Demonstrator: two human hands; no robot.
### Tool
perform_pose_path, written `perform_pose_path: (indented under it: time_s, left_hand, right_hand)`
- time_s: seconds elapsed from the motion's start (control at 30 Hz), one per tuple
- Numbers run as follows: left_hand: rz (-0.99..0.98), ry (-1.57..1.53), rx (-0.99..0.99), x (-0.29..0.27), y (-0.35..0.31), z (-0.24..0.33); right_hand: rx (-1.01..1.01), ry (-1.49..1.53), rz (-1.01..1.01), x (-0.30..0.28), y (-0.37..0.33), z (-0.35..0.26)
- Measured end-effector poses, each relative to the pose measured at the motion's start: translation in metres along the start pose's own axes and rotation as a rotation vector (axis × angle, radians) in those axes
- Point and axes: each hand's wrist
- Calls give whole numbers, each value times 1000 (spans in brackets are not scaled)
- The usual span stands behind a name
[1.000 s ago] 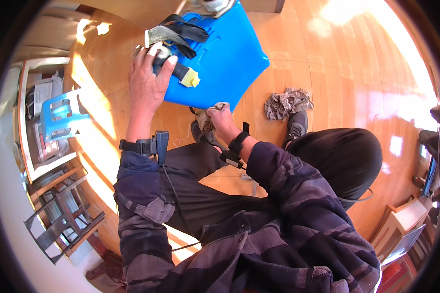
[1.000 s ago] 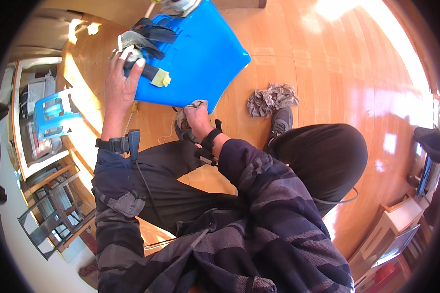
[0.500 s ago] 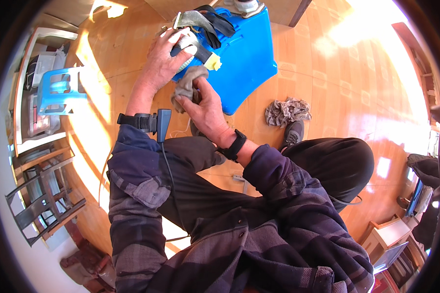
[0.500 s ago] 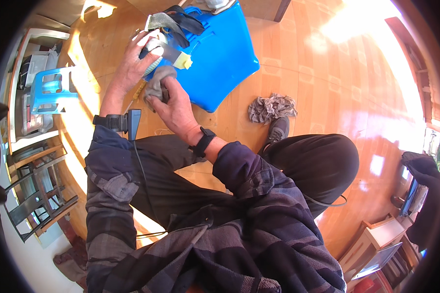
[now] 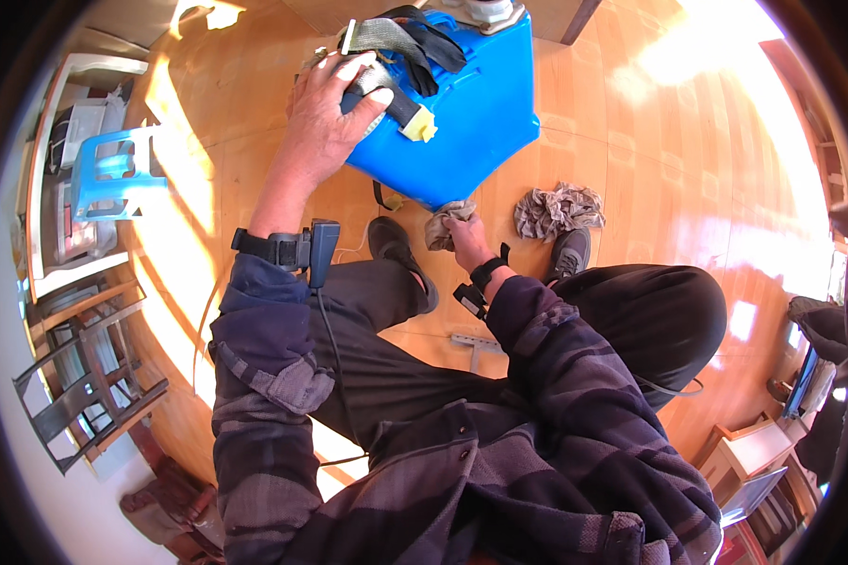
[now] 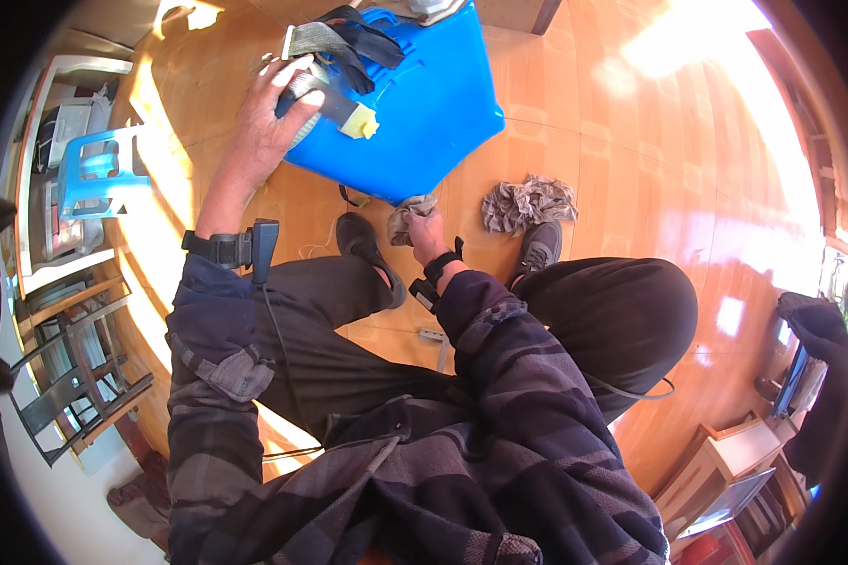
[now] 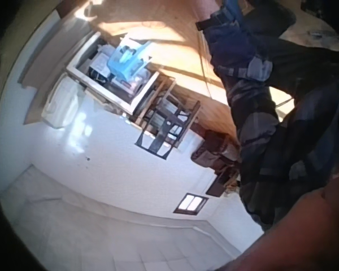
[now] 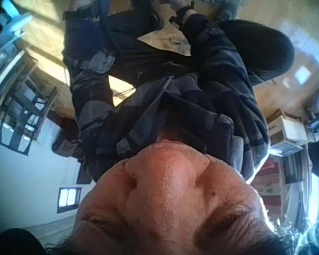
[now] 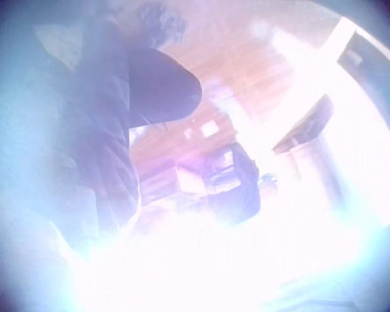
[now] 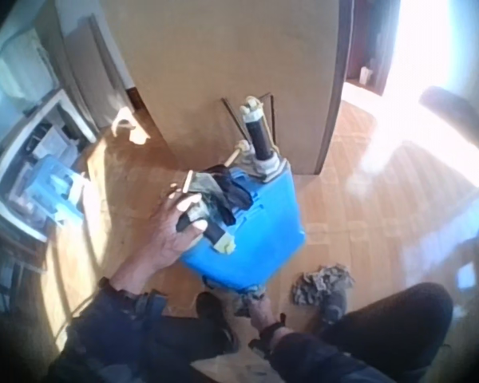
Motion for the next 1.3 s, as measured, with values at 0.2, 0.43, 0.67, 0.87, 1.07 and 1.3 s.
perform_pose_path:
  time_s: [0.2,0.43,0.67,0.87,1.07,1.3]
  left_hand:
    - [-45,-40,-48,-6,3,1]
    - [-117,-121,-152,-12,7,8]
    - [-151,-93,-183,-12,11,9]
    - [-179,-121,-209,-13,17,7]
    - [-183,-157,-262,-15,13,12]
    - [-141,-125,-159,-12,15,10]
  right_hand:
    - [244,133,-51,-23,18,7]
    - [-34,-168,109,-50,84,-72]
    - [-386,201,130,-98,127,-147]
    - [-206,-172,172,-44,81,-41]
    - [-54,-306,-5,-41,31,-4]
    - [-533,132,207,-83,113,-149]
Point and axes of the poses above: each hand's wrist, its own y-axis towards the middle knuckle, its own x-axis out of the palm, z = x × y, and after that the axes turned 2 degrees about x, right-handed
